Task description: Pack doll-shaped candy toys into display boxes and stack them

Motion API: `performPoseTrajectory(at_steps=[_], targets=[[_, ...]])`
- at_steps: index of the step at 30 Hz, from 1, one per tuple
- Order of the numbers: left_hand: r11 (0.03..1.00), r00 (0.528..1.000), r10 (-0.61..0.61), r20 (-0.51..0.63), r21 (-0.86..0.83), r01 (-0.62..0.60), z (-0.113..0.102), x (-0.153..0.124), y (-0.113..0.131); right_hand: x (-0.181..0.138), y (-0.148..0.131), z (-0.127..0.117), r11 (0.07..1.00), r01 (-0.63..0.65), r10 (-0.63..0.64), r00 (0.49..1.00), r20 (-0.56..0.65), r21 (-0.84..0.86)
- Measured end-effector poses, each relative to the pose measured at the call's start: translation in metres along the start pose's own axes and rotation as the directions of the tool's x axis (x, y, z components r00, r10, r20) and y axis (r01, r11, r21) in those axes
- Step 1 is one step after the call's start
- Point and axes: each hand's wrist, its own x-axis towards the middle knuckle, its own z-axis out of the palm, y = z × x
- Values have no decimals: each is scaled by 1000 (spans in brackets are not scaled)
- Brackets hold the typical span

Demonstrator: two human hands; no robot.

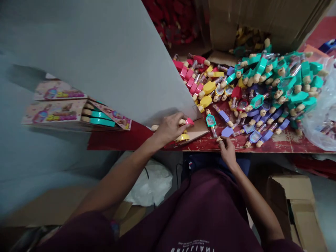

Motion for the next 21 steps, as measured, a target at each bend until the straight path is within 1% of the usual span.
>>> performPoseTrajectory(at_steps=[4,9,12,15,19,21], targets=[[999,998,-10,56,51,7,-3,5,4,-1,6,-5,1000,-2,2,1000,-31,11],[991,989,-41,140,133,22,-11,9,21,12,7,-13,1000,8,-9,999,-42,-13],[987,988,-55,146,156,32,-11,7,24,23,5,-17,999,38,-39,998,-54,-28],[989,990,-49,135,146,29,-9,5,20,29,2,-17,998,55,-57,996,-62,-36],[991,993,-43,109,128,29,-8,4,15,28,-2,-11,1000,7,-8,999,-36,-12],[992,991,-27,131,127,11,-8,4,15,27,-4,-7,1000,-20,20,999,-26,5]])
